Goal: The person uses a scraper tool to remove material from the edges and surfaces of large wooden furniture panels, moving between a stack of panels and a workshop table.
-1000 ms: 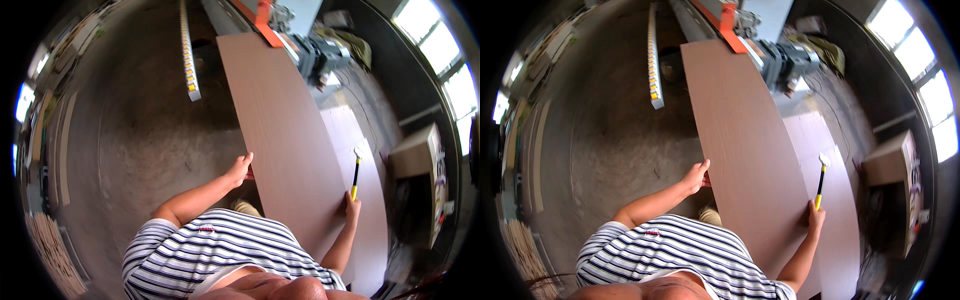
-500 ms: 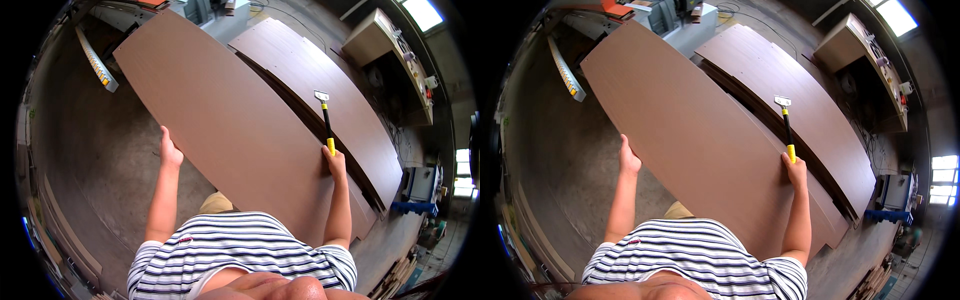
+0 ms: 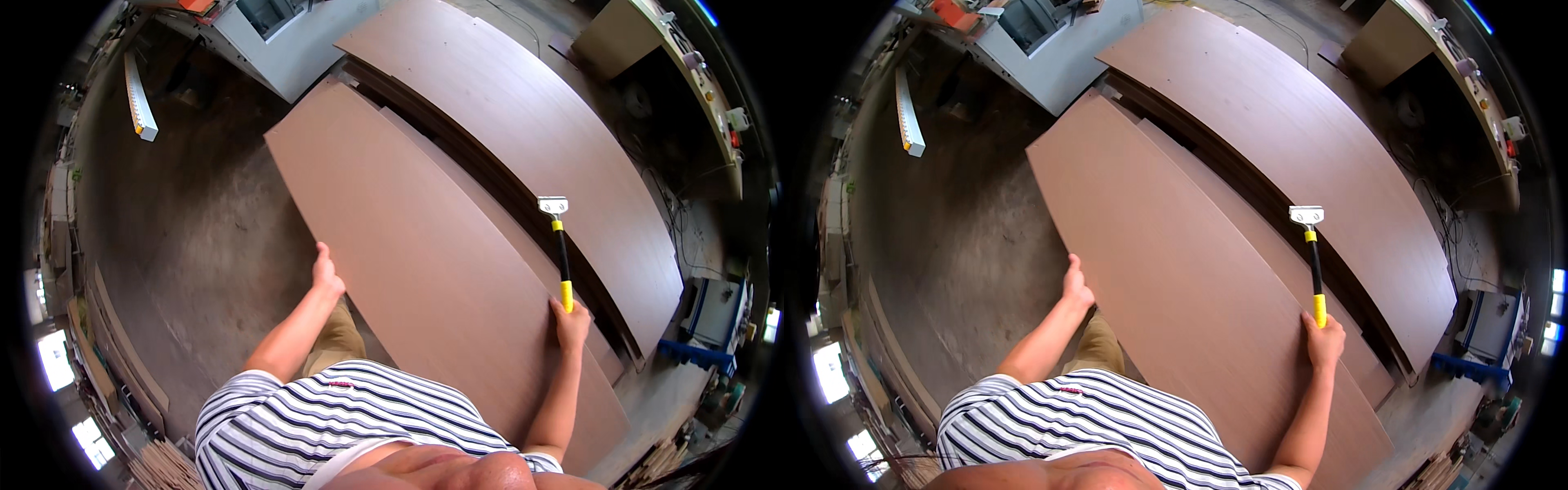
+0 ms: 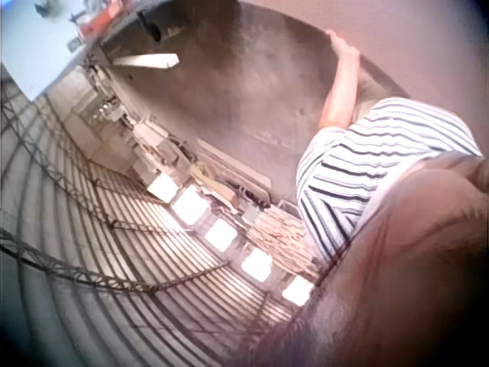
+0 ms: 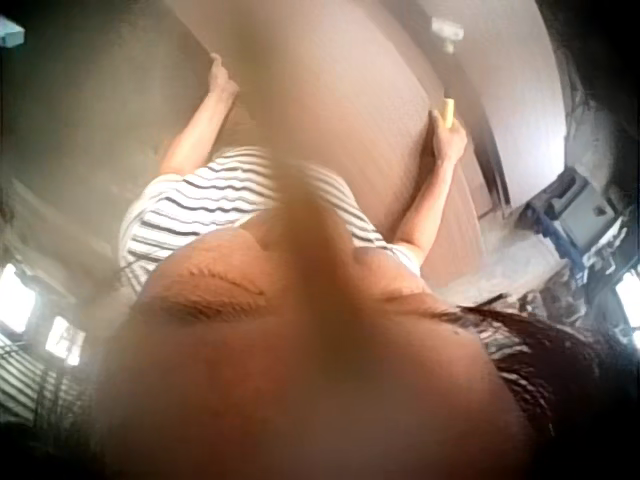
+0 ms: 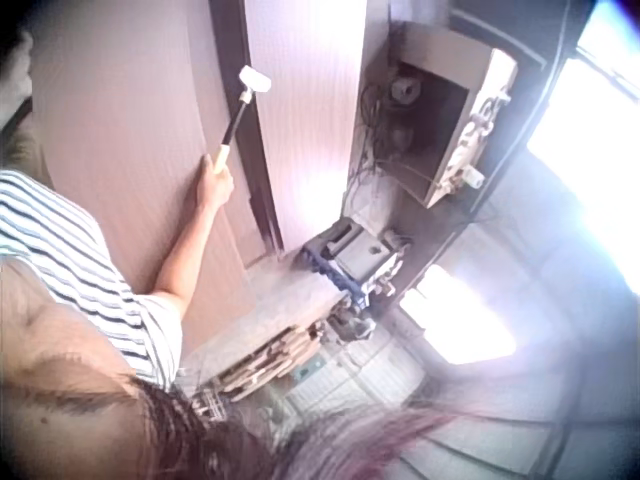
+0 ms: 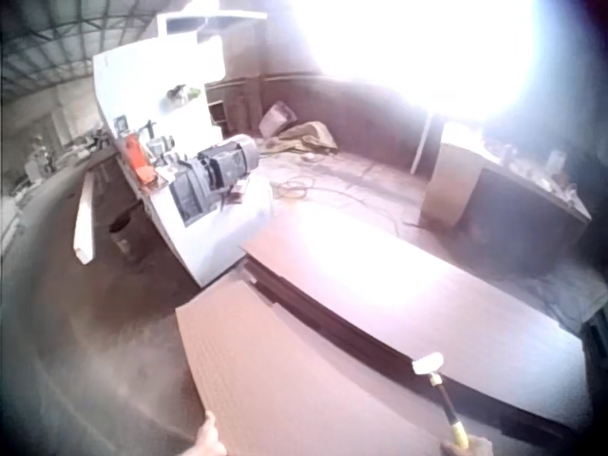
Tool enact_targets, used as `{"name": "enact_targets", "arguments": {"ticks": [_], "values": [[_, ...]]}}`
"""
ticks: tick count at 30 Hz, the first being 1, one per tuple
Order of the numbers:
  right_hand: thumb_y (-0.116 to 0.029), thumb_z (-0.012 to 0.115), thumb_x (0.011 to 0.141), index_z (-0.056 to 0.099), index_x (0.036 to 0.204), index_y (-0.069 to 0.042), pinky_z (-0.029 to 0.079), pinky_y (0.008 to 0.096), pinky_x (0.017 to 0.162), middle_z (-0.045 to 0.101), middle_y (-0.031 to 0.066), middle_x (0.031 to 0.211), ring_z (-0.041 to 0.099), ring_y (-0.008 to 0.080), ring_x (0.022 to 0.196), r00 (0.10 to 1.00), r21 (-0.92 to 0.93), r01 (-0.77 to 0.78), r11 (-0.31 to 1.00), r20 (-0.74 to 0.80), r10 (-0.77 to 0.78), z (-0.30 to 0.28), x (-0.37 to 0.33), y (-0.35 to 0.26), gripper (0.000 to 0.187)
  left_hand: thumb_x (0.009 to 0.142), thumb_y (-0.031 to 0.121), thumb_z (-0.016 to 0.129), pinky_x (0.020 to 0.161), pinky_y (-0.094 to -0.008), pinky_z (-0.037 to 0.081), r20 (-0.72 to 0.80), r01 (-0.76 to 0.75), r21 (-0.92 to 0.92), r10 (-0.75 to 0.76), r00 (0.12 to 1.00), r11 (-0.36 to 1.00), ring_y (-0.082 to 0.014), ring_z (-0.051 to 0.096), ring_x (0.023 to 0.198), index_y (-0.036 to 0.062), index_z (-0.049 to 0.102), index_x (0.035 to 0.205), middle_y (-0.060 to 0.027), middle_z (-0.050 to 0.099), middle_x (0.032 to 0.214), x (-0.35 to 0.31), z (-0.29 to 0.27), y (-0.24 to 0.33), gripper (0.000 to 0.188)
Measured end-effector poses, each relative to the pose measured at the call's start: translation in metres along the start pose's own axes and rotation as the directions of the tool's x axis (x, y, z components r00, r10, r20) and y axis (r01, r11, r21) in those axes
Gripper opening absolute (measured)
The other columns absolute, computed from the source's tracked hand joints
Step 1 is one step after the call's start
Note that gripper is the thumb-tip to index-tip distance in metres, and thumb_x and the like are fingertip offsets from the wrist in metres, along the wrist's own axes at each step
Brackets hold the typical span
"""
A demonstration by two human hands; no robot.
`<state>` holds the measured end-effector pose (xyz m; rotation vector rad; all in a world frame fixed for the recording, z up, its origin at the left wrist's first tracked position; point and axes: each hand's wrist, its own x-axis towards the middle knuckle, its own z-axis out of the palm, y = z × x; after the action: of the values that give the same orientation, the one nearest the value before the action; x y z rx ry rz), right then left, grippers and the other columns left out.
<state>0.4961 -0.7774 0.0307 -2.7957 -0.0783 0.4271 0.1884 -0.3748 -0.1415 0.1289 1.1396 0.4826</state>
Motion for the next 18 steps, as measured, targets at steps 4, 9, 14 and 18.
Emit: {"name": "enact_targets", "arguments": {"ticks": [4, 9, 14, 18], "values": [[-0.041, 0.074, 0.077, 0.069, 0.086, -0.002, 0.051, 0.0447, 0.068, 0.067, 0.0185, 0.073, 0.067, 0.0356, 0.073, 1.0, -0.095, 0.011, 0.995, -0.009, -0.012, -0.017, 0.045, 0.048, 0.04, 0.097, 0.058, 0.039, 0.109, -0.0533, 0.035, -0.018, 0.086, 0.014, -0.086, 0.996, 0.996, -0.031, 0.041, 0.133, 0.0042, 0.041, 0.14, -0.0102, 0.043, 0.146, 0.03, 0.019, -0.086, 0.07], [-0.045, 0.072, 0.079, 0.067, 0.097, -0.005, 0.05, 0.0444, 0.069, 0.068, 0.0174, 0.079, 0.066, 0.036, 0.078, 1.0, -0.105, 0.012, 0.994, -0.004, -0.012, -0.004, 0.1, 0.094, 0.044, 0.099, 0.057, 0.031, 0.11, -0.0538, 0.033, -0.093, 0.108, 0.076, -0.101, 0.991, 0.991, -0.0317, 0.037, 0.136, 0.0042, 0.04, 0.141, -0.0104, 0.04, 0.148, 0.058, 0.016, -0.162, 0.068], [-0.034, 0.07, 0.083, 0.064, 0.101, -0.013, 0.051, 0.0481, 0.075, 0.068, 0.0175, 0.094, 0.064, 0.0401, 0.088, 0.97, -0.115, 0.001, 0.993, -0.243, -0.03, 0.11, 0.146, 0.157, 0.028, 0.104, 0.045, 0.033, 0.082, -0.0479, 0.055, -0.113, 0.257, 0.815, -0.293, 0.95, 0.519, -0.028, 0.065, 0.094, 0.0055, 0.051, 0.117, -0.0125, 0.064, 0.109, 0.119, -0.034, -0.17, 0.045], [-0.03, 0.071, 0.083, 0.059, 0.095, -0.011, 0.049, 0.0487, 0.067, 0.065, 0.0181, 0.086, 0.062, 0.0425, 0.082, 0.97, 0.071, -0.102, 0.992, -0.214, 0.115, 0.232, 0.089, 0.192, 0.026, 0.104, 0.039, 0.039, 0.075, -0.0406, 0.056, -0.176, 0.242, 0.809, -0.172, 0.969, 0.535, -0.0223, 0.065, 0.085, 0.0064, 0.052, 0.112, -0.0079, 0.064, 0.093, 0.164, -0.064, -0.154, 0.036]]}}
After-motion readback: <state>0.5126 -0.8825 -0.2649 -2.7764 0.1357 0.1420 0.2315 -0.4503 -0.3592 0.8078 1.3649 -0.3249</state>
